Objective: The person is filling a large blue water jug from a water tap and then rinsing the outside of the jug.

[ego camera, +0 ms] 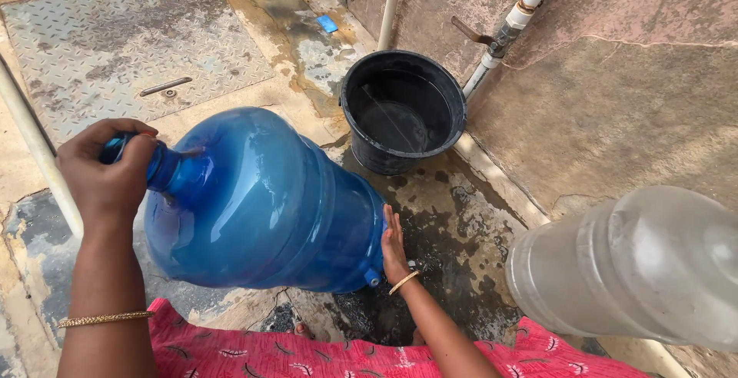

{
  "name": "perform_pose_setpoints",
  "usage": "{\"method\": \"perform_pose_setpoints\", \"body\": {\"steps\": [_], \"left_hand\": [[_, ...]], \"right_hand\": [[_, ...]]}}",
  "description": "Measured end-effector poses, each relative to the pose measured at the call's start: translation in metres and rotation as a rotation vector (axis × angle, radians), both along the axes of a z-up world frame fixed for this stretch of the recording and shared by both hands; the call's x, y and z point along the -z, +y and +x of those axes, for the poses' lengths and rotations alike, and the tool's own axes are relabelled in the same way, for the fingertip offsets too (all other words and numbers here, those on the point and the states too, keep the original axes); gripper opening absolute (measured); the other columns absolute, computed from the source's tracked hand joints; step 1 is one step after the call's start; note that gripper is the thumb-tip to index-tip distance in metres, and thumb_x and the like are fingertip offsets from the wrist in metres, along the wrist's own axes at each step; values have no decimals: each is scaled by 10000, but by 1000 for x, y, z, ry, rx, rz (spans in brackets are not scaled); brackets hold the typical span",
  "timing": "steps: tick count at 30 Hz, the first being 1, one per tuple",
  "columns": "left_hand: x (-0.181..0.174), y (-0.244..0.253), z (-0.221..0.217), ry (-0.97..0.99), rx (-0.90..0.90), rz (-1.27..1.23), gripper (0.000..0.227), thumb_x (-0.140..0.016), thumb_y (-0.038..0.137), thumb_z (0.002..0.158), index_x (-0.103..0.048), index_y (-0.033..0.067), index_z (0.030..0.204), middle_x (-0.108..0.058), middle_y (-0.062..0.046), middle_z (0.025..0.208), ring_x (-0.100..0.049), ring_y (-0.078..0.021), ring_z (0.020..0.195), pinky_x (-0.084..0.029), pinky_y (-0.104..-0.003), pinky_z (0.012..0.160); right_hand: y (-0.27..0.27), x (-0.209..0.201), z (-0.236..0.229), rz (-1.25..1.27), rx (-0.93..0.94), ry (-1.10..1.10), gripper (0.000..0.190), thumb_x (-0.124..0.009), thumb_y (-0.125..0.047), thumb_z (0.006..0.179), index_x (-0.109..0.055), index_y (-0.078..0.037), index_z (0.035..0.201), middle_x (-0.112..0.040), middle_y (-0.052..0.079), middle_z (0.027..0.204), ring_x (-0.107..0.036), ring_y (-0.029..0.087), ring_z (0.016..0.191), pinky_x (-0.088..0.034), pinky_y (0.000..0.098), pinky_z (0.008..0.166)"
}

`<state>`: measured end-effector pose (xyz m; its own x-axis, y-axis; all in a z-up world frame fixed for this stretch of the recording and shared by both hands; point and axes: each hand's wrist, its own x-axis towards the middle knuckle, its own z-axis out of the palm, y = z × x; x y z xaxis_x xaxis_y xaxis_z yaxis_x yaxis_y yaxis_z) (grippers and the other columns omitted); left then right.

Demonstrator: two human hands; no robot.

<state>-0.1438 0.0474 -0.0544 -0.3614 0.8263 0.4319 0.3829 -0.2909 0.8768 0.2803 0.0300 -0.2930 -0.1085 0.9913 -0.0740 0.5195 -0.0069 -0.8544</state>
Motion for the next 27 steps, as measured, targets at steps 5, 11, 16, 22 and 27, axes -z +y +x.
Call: {"method": "perform_pose_setpoints", "body": {"steps": [5, 11, 16, 22, 27], "left_hand": [[-15, 0, 2, 17, -51, -71, 126, -692, 33, 905, -778, -18, 983, -709, -61, 857, -641, -92, 792, -530, -246, 778], [-23, -8, 14, -60, 458, 8, 183, -665, 13, 792, -738, -28, 954, -735, -67, 934, -687, -111, 894, -546, -259, 876], [5, 7, 23, -67, 353, -35, 137, -649, 24, 853, -742, -38, 933, -739, -78, 895, -685, -99, 840, -556, -262, 865], [22, 20, 35, 16, -195, -340, 132, -765, 82, 836, -783, 7, 943, -733, -73, 816, -642, -111, 698, -511, -254, 667], [25, 20, 9, -184, -199, -45, 91, -739, 13, 861, -783, -4, 939, -759, -79, 886, -691, -95, 756, -549, -226, 743]], "right_hand": [[8, 46, 15, -83, 26, 152, 1152, 19, -928, 701, -67, -265, 1639, 3, 7, 1736, 82, 252, 1573, -24, 516, 1233], [43, 47, 36, -484, -82, 571, 1252, -99, -957, 728, -302, -80, 1597, -407, 169, 1613, -419, 306, 1485, -350, 433, 1219], [33, 81, 42, -721, -10, 523, 1334, -34, -962, 679, -372, -3, 1542, -510, 255, 1512, -543, 324, 1399, -466, 465, 1150], [20, 52, 46, -771, -103, 228, 1311, 12, -942, 730, -497, -11, 1502, -484, 293, 1521, -489, 341, 1433, -366, 448, 1195], [57, 32, 66, -541, -74, 328, 1113, -222, -903, 857, -344, -45, 1555, -322, 175, 1670, -209, 304, 1606, -112, 443, 1268]]}}
